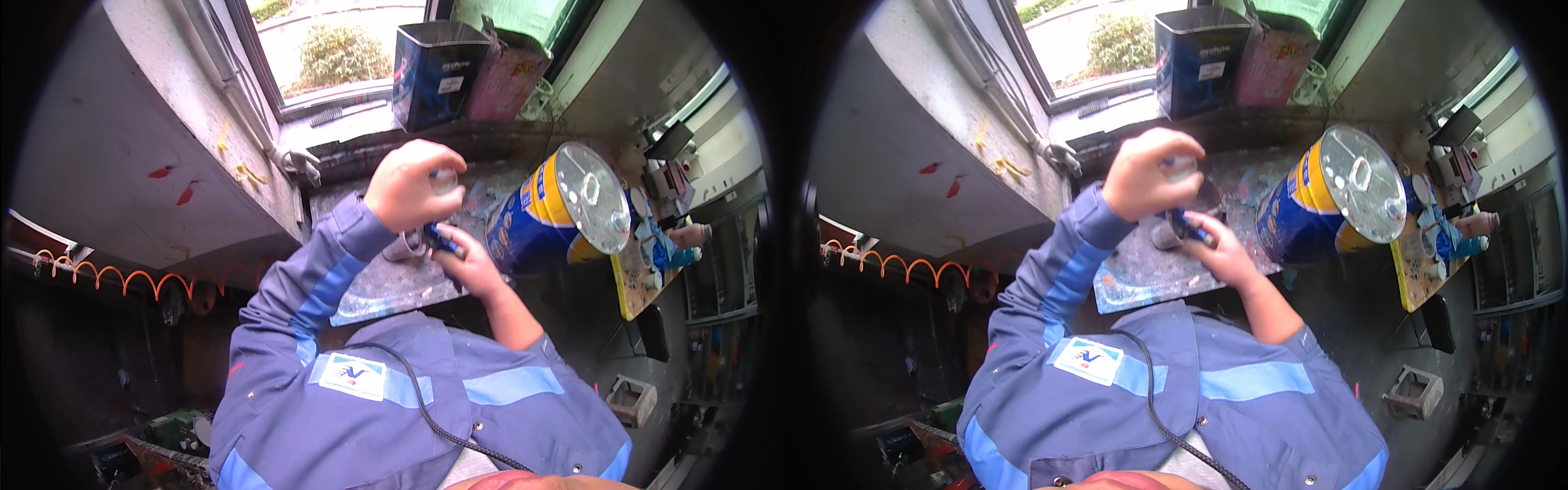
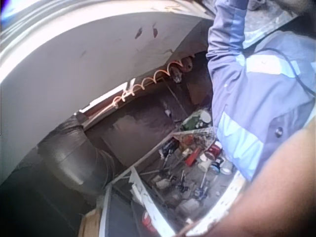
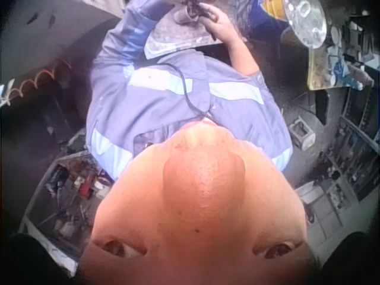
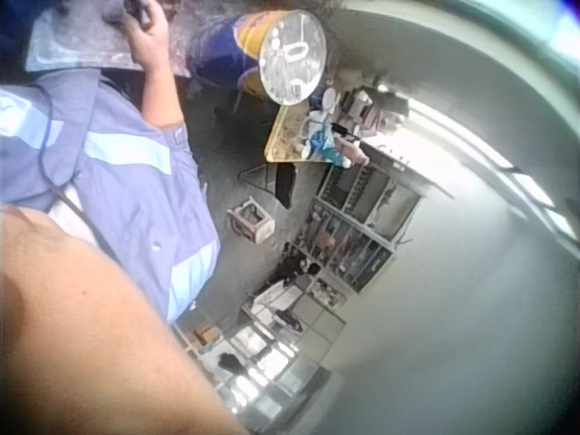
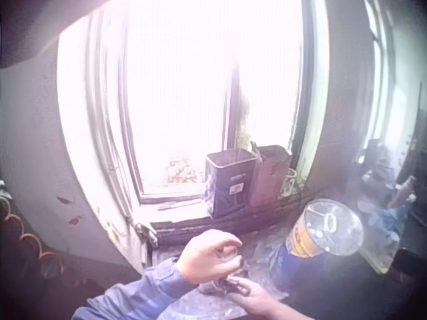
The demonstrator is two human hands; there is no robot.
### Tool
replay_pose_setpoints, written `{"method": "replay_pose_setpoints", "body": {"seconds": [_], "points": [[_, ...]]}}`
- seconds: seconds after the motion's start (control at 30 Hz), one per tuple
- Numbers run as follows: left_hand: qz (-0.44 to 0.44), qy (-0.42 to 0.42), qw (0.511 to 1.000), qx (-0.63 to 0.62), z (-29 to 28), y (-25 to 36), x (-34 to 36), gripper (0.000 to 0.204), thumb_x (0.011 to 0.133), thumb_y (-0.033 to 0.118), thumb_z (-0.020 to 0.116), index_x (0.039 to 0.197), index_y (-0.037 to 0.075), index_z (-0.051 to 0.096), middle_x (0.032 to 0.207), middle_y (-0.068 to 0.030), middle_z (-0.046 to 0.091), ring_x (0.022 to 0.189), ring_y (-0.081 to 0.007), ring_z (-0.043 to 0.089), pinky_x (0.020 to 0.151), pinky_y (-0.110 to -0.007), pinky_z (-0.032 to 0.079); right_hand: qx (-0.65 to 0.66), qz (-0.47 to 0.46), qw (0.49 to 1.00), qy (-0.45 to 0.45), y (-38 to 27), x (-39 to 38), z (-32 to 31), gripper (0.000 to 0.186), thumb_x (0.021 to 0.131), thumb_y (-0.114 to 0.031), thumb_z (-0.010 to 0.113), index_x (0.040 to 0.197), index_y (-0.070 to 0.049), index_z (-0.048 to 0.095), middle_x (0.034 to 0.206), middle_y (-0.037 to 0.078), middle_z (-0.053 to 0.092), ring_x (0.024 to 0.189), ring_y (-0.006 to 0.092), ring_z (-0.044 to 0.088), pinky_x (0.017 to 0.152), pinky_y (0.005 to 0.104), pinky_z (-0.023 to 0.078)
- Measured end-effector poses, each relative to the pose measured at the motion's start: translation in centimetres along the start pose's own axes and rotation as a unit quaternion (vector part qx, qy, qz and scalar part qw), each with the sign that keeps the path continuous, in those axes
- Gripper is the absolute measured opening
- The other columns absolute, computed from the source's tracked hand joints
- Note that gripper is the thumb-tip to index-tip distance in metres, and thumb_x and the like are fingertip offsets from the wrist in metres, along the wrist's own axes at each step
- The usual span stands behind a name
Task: The person walks from a paint booth into a workshop, picks up a small container, and pours red paint into a spray gun cup. They attach the cup to the spray gun, test the spray at a window, then add more red paint and test again. Finally, they open a black paint can and pour black paint into the spray gun cup.
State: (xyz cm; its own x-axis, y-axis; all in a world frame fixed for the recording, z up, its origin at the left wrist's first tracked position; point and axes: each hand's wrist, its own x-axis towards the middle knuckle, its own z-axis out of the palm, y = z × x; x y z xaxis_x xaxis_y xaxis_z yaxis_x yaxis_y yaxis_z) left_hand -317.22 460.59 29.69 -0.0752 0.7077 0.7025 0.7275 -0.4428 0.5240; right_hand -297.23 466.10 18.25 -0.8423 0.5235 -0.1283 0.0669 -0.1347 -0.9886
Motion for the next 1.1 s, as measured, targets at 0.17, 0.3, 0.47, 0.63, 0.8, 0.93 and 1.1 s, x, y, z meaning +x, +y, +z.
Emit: {"method": "replay_pose_setpoints", "body": {"seconds": [0.17,0.3,0.47,0.63,0.8,0.93,1.1], "points": [[0.018,-0.034,0.997,-0.07,0.7,0.6,-1.7,0.034,0.07,0.01,0.078,0.102,0.006,0.07,0.101,-0.0113,0.07,0.094,-0.0246,0.068,0.084,-0.036,0.055,-0.187,-0.068,0.98,0.02,2.9,-0.8,0.6,0.052,0.087,-0.013,0.073,0.135,-0.004,0.052,0.099,0.004,0.061,0.081,0.013,0.062,0.079,0.0305,0.053],[-0.021,0.058,0.967,-0.247,3.4,-4.0,-5.4,0.032,0.087,0.015,0.07,0.116,0.002,0.064,0.124,-0.014,0.065,0.115,-0.0277,0.062,0.1,-0.04,0.047,-0.086,0.002,0.996,0.034,4.4,-1.5,0.6,0.031,0.093,-0.009,0.064,0.124,-0.004,0.058,0.082,0.002,0.058,0.064,0.0102,0.059,0.057,0.028,0.052],[-0.326,-0.226,0.871,0.29,6.5,-16.0,-18.0,0.027,0.095,0.017,0.052,0.112,0.003,0.067,0.113,-0.0162,0.068,0.113,-0.0361,0.061,0.099,-0.046,0.046,-0.072,0.0,0.987,0.146,4.4,-2.9,-1.5,0.027,0.092,-0.004,0.058,0.119,-0.005,0.061,0.075,-0.002,0.057,0.06,0.0063,0.056,0.055,0.0233,0.047],[-0.371,-0.599,0.576,0.413,8.9,-20.8,-29.7,0.048,0.101,0.024,0.04,0.144,0.009,0.054,0.157,-0.0144,0.039,0.151,-0.0437,0.016,0.115,-0.071,-0.006,-0.055,-0.008,0.988,0.141,2.4,-3.6,-2.9,0.024,0.092,-0.003,0.055,0.116,-0.004,0.06,0.074,0.0,0.058,0.058,0.0065,0.053,0.056,0.0235,0.045],[-0.27,-0.631,0.609,0.397,9.9,-22.4,-31.6,0.041,0.096,0.022,0.046,0.129,0.01,0.068,0.137,-0.0131,0.061,0.142,-0.0419,0.035,0.114,-0.073,-0.005,-0.022,-0.029,0.99,0.136,0.8,-3.0,-2.4,0.025,0.092,-0.001,0.055,0.117,-0.003,0.059,0.073,0.0,0.057,0.057,0.0069,0.053,0.056,0.0248,0.047],[-0.193,-0.585,0.646,0.452,9.8,-23.2,-32.8,0.039,0.093,0.023,0.05,0.123,0.01,0.072,0.123,-0.0135,0.069,0.134,-0.0402,0.043,0.115,-0.07,0.005,-0.029,-0.043,0.991,0.12,0.0,-2.0,-2.3,0.027,0.093,0.0,0.055,0.119,-0.002,0.059,0.072,0.001,0.057,0.056,0.007,0.054,0.055,0.0247,0.048],[-0.318,-0.41,0.775,0.361,7.5,-21.6,-29.3,0.04,0.1,0.03,0.045,0.12,0.005,0.069,0.128,-0.0204,0.065,0.128,-0.0373,0.055,0.106,-0.052,0.041,-0.025,-0.056,0.994,0.093,-2.3,-0.7,-2.4,0.03,0.093,-0.001,0.054,0.123,-0.002,0.058,0.069,0.0,0.056,0.055,0.0069,0.054,0.053,0.0234,0.046]]}}
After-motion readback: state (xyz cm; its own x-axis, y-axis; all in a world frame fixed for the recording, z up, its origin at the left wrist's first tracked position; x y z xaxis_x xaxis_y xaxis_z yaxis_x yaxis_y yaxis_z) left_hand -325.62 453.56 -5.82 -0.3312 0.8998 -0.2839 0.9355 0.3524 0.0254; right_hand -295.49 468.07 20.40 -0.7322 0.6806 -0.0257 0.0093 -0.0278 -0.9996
